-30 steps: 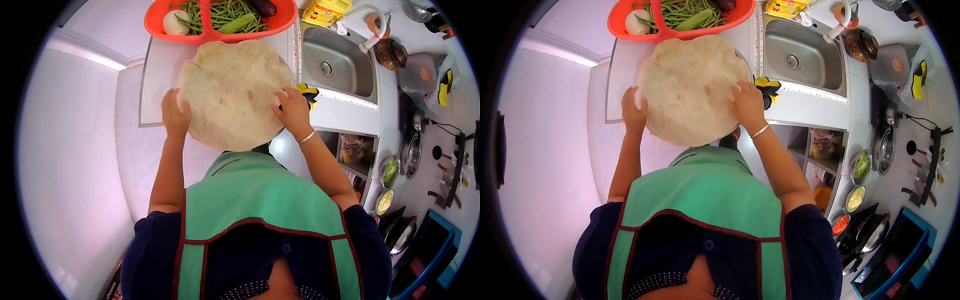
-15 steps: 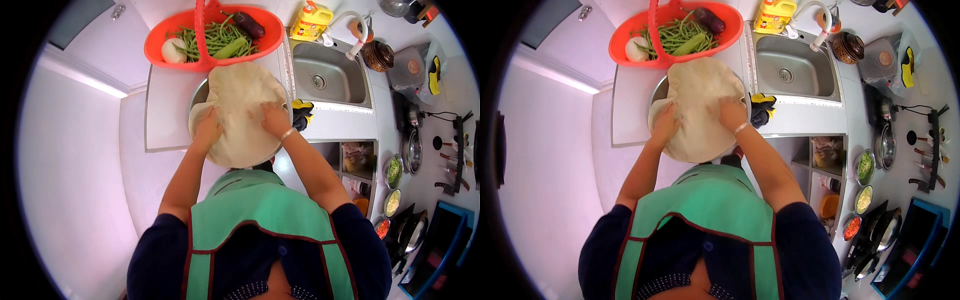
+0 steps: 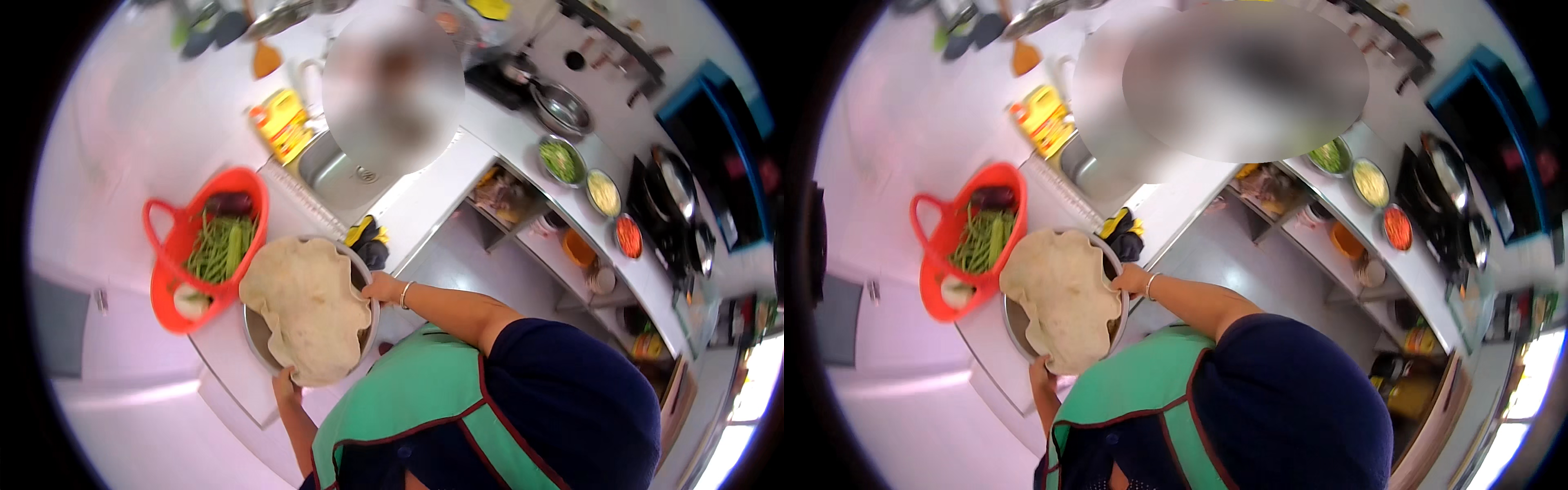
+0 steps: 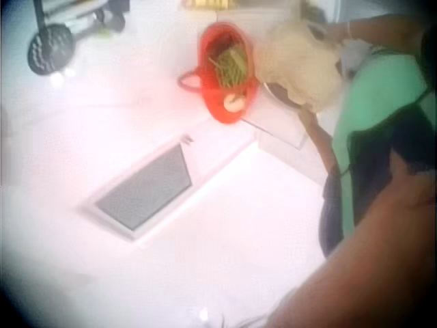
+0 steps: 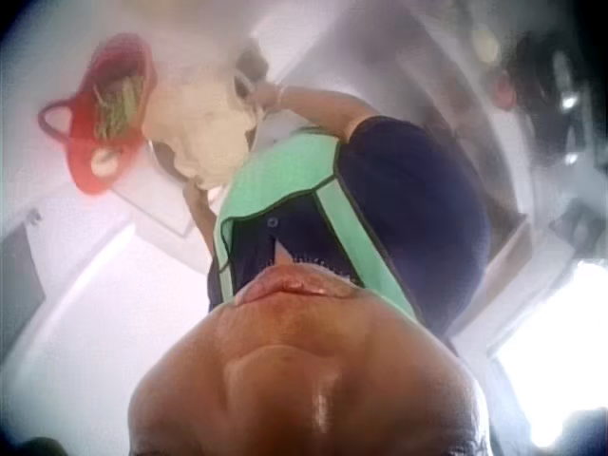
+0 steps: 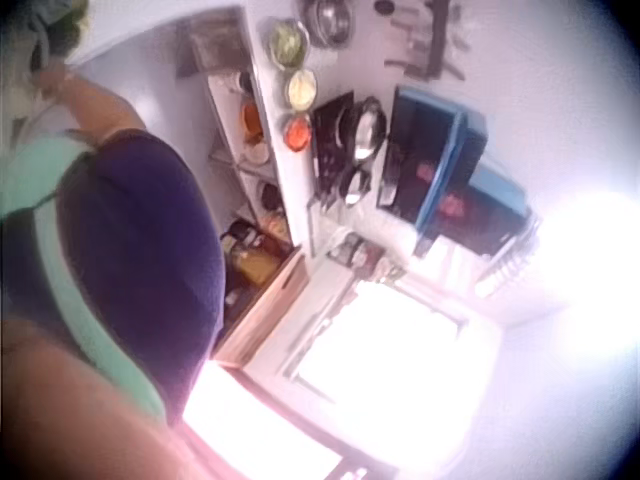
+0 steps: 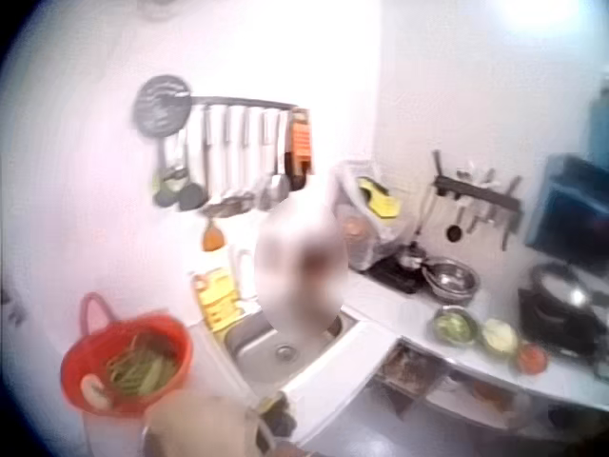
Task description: The person cuts a stack of flat dough sheets into thin strips using a knife on a wooden cutting board. They gather the cut noodles, place them into a metal bowl, and then wipe the cutting board clean with a cloth.
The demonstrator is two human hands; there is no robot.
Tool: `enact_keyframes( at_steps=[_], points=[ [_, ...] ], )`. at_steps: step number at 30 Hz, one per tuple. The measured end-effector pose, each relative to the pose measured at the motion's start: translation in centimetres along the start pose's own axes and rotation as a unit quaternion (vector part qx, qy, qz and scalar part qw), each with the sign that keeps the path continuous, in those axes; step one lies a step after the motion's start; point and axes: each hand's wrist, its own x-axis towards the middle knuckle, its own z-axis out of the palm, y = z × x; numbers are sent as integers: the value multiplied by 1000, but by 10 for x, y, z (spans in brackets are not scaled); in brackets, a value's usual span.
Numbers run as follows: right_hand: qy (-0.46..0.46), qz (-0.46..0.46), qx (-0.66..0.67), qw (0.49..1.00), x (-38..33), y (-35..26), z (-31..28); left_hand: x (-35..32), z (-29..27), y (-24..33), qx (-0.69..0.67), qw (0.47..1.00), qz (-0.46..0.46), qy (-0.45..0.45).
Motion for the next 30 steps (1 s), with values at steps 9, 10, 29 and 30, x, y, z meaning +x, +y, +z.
enact_keyframes(
  at_steps=[9,10,29,30],
  points=[
    [111,-74,31,991,-81,-28,-182,-42,210,39,72,991,1,-111],
    [125,-84,20,988,-89,-33,-214,-43,244,37,60,988,-8,-140],
    [538,-240,39,807,-60,-82,-696,63,681,-27,21,962,-38,-271],
    [570,-227,14,789,-45,-88,-715,69,695,-30,21,966,-26,-256]
  ],
)
